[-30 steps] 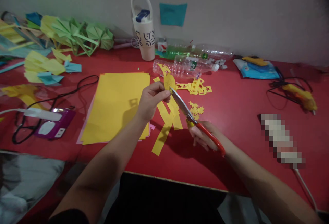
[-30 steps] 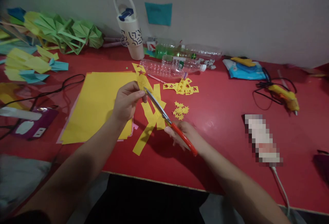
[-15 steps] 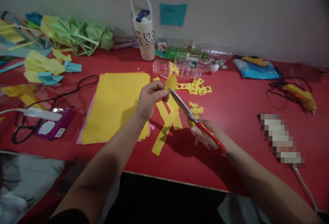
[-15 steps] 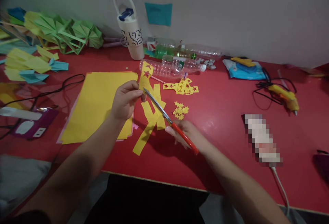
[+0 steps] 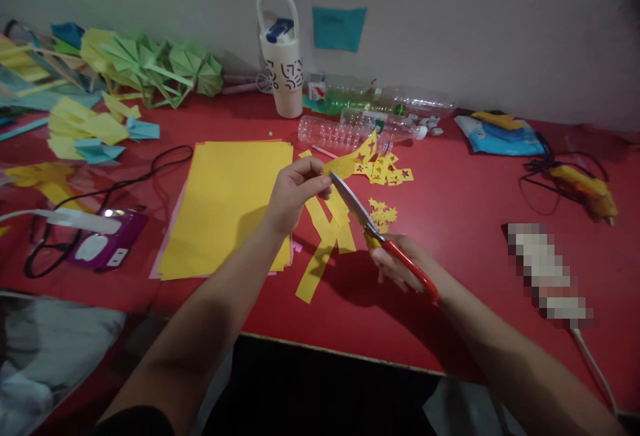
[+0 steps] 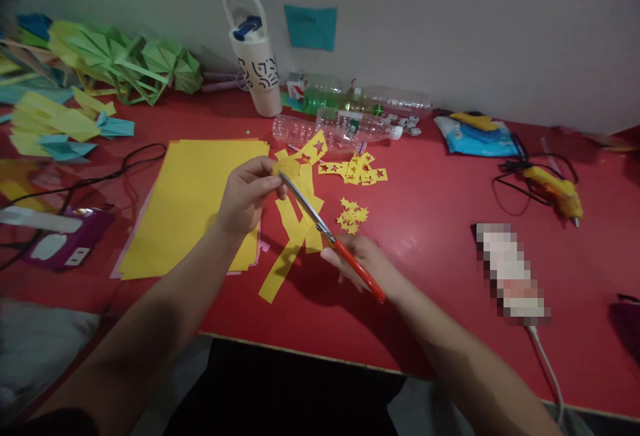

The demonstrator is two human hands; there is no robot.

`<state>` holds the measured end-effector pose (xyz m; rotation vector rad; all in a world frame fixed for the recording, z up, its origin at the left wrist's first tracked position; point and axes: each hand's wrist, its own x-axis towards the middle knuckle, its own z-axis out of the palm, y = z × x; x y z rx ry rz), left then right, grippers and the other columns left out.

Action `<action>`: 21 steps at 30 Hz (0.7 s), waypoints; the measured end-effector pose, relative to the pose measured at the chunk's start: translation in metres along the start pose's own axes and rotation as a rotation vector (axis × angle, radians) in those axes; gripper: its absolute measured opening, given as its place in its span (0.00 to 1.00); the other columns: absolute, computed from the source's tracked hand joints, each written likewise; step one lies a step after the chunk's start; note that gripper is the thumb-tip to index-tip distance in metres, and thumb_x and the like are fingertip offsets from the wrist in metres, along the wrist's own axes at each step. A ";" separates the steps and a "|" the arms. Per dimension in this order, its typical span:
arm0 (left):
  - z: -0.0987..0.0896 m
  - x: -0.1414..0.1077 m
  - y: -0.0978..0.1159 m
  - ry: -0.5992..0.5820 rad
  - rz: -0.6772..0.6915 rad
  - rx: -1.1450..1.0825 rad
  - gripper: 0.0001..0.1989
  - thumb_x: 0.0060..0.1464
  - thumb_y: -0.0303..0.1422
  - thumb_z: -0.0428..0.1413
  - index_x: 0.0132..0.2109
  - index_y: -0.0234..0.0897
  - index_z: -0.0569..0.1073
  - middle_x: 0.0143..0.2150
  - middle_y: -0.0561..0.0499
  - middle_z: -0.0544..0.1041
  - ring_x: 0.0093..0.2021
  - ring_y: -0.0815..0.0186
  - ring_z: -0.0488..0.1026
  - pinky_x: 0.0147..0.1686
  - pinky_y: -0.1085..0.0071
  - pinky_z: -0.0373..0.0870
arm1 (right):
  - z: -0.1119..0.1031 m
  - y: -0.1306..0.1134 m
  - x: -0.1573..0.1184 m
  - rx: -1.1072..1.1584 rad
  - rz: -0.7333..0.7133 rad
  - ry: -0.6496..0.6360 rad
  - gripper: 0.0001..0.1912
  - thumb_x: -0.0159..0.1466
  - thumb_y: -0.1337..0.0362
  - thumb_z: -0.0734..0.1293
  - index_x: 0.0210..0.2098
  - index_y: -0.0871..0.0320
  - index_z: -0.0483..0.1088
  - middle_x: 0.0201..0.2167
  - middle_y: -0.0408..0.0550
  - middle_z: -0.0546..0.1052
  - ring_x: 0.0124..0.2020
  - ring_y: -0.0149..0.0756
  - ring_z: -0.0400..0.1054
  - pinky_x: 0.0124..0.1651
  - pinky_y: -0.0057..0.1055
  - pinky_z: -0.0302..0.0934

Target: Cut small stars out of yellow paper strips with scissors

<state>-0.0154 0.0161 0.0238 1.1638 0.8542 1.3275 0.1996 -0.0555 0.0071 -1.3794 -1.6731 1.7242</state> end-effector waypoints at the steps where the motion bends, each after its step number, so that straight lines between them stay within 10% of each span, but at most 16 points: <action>1: 0.001 0.000 0.000 0.009 0.002 -0.010 0.06 0.39 0.32 0.61 0.26 0.37 0.70 0.19 0.58 0.71 0.20 0.74 0.68 0.24 0.74 0.69 | 0.000 0.000 0.000 0.007 0.000 -0.003 0.28 0.57 0.35 0.65 0.23 0.53 0.58 0.09 0.32 0.58 0.08 0.24 0.53 0.12 0.24 0.52; 21: -0.011 0.004 0.002 -0.070 -0.021 0.002 0.04 0.40 0.30 0.61 0.24 0.36 0.73 0.19 0.57 0.70 0.20 0.74 0.67 0.23 0.74 0.69 | -0.003 0.000 -0.002 0.006 -0.062 -0.058 0.31 0.57 0.32 0.63 0.24 0.54 0.60 0.11 0.31 0.57 0.10 0.25 0.55 0.15 0.26 0.54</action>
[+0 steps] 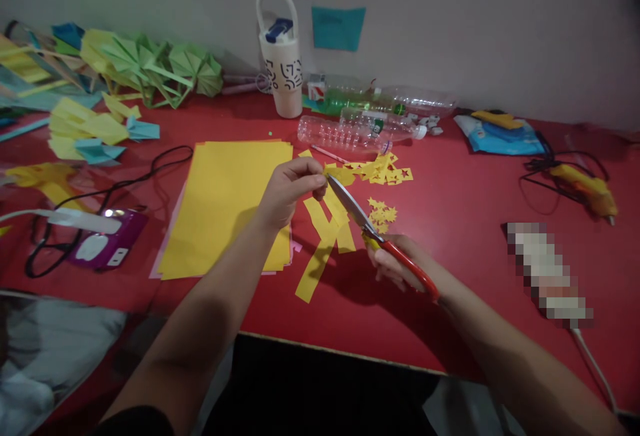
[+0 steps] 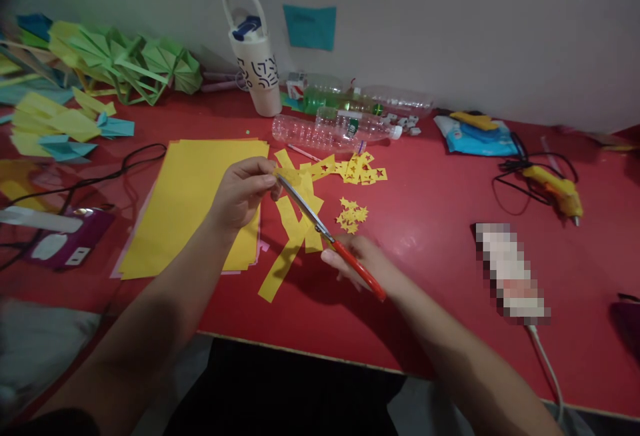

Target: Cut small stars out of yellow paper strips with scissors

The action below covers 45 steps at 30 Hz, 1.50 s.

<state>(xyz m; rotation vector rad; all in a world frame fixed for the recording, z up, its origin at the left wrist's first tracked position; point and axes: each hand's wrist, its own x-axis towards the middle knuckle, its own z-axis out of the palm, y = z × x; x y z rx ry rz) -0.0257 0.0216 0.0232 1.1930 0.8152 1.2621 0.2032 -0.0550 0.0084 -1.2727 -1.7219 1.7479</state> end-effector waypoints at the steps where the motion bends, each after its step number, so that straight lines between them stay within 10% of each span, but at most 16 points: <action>1: 0.000 0.000 0.000 -0.001 -0.001 0.005 0.04 0.40 0.31 0.61 0.24 0.36 0.72 0.19 0.57 0.70 0.20 0.74 0.67 0.23 0.74 0.69 | 0.000 -0.001 0.000 0.004 0.003 0.004 0.31 0.57 0.32 0.63 0.24 0.54 0.60 0.11 0.32 0.58 0.10 0.25 0.55 0.15 0.25 0.53; 45: -0.011 0.003 0.014 -0.125 -0.146 0.120 0.04 0.35 0.29 0.59 0.20 0.36 0.70 0.16 0.55 0.66 0.17 0.73 0.63 0.19 0.73 0.62 | -0.009 -0.001 0.002 -0.077 0.130 -0.011 0.24 0.56 0.40 0.70 0.25 0.54 0.63 0.11 0.32 0.60 0.08 0.24 0.55 0.12 0.24 0.54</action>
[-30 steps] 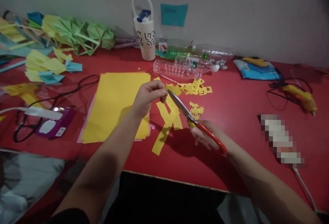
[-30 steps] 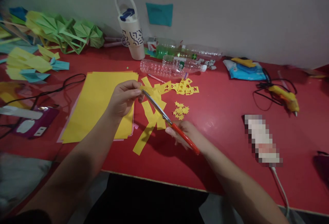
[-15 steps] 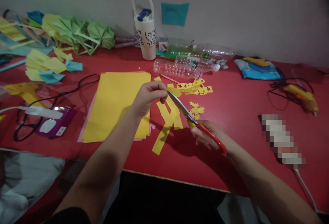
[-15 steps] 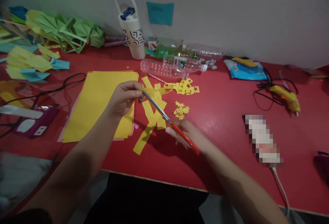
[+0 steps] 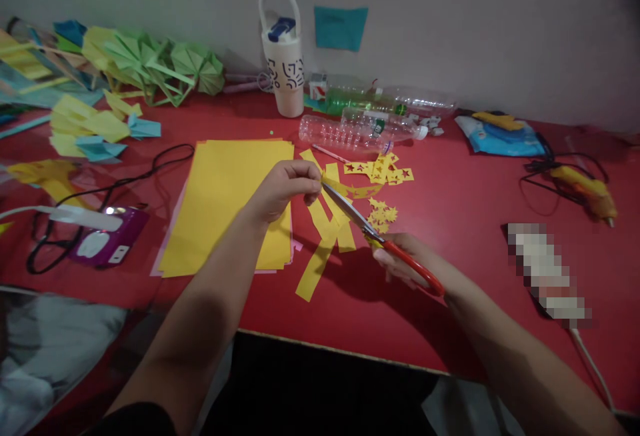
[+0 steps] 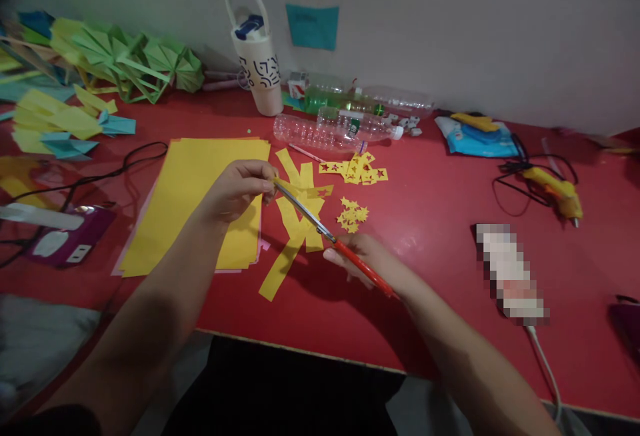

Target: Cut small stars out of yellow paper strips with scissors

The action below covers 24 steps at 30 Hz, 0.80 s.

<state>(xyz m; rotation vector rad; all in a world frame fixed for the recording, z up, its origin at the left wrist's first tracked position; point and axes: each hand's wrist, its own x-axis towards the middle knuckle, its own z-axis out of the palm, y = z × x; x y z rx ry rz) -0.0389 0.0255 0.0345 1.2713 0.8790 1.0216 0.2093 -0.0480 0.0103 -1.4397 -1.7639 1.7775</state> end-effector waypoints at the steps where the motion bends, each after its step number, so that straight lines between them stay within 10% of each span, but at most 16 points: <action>1: -0.001 0.000 0.000 -0.007 -0.002 0.006 0.04 0.35 0.29 0.59 0.20 0.36 0.71 0.16 0.55 0.66 0.17 0.73 0.63 0.19 0.73 0.62 | 0.000 -0.001 0.000 -0.006 0.002 0.001 0.25 0.55 0.40 0.70 0.25 0.54 0.63 0.11 0.33 0.60 0.09 0.25 0.55 0.11 0.23 0.53; 24: 0.003 -0.002 -0.004 0.063 0.069 0.047 0.05 0.40 0.32 0.62 0.24 0.35 0.75 0.19 0.54 0.73 0.21 0.73 0.70 0.23 0.75 0.69 | 0.003 0.001 -0.002 0.032 -0.080 0.010 0.29 0.56 0.34 0.65 0.23 0.54 0.59 0.11 0.33 0.60 0.10 0.24 0.55 0.15 0.24 0.52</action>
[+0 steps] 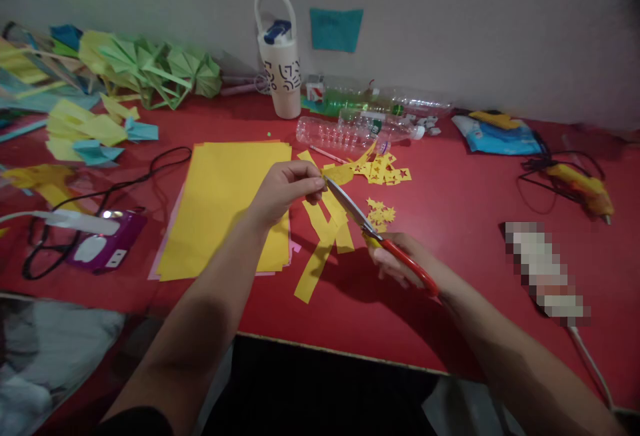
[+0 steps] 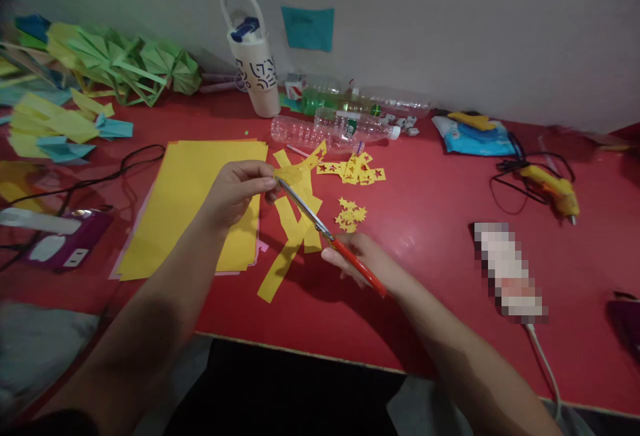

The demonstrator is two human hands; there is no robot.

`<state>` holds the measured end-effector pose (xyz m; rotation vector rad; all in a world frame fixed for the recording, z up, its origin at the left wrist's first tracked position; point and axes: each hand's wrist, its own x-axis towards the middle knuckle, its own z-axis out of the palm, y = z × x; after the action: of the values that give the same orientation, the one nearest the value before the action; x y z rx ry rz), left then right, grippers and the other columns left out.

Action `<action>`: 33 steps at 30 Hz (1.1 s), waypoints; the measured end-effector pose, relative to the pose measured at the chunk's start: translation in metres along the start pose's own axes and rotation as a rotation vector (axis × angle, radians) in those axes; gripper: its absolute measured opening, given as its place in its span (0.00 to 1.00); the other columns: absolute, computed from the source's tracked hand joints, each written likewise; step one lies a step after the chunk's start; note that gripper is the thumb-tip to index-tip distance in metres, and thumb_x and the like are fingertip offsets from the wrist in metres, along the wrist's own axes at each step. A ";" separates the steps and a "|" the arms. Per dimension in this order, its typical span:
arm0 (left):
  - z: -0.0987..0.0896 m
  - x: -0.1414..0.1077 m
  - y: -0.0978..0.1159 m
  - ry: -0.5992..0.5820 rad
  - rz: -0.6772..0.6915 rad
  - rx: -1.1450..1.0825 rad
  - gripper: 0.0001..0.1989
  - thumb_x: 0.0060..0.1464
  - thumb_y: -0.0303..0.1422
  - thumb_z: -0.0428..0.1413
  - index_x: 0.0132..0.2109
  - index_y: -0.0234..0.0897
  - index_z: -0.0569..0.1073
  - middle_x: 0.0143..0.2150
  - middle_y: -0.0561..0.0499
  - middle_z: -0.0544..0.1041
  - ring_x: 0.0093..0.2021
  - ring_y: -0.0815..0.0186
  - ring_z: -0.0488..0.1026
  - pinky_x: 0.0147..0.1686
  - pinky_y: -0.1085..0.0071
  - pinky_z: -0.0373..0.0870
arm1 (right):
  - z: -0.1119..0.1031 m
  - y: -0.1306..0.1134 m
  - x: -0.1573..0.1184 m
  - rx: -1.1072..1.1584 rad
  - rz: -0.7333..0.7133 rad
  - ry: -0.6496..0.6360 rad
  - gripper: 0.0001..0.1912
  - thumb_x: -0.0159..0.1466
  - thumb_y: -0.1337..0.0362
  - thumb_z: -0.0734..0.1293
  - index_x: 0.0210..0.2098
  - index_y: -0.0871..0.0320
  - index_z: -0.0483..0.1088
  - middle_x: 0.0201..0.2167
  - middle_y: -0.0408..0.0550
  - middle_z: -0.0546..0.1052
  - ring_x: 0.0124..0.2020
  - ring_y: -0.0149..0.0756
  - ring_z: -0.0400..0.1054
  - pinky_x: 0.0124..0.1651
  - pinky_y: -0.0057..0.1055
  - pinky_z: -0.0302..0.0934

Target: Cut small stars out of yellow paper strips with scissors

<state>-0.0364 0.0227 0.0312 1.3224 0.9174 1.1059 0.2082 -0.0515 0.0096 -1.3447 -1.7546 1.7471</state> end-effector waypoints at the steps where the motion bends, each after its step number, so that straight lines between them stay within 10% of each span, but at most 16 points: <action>1: 0.000 0.000 0.000 0.001 0.004 0.012 0.06 0.41 0.32 0.62 0.24 0.34 0.74 0.19 0.54 0.73 0.21 0.73 0.70 0.23 0.75 0.69 | 0.001 0.000 0.000 -0.001 -0.011 0.001 0.30 0.57 0.34 0.65 0.23 0.54 0.58 0.11 0.34 0.60 0.10 0.24 0.56 0.15 0.24 0.52; 33: 0.004 -0.002 -0.003 0.024 0.077 0.032 0.07 0.43 0.32 0.61 0.22 0.35 0.73 0.32 0.50 0.75 0.29 0.70 0.72 0.31 0.69 0.71 | 0.010 -0.006 0.003 0.033 0.035 0.044 0.24 0.58 0.42 0.66 0.22 0.53 0.57 0.08 0.31 0.56 0.08 0.25 0.55 0.12 0.23 0.53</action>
<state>-0.0330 0.0200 0.0286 1.3830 0.9117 1.1732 0.1961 -0.0540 0.0118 -1.3972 -1.6813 1.7436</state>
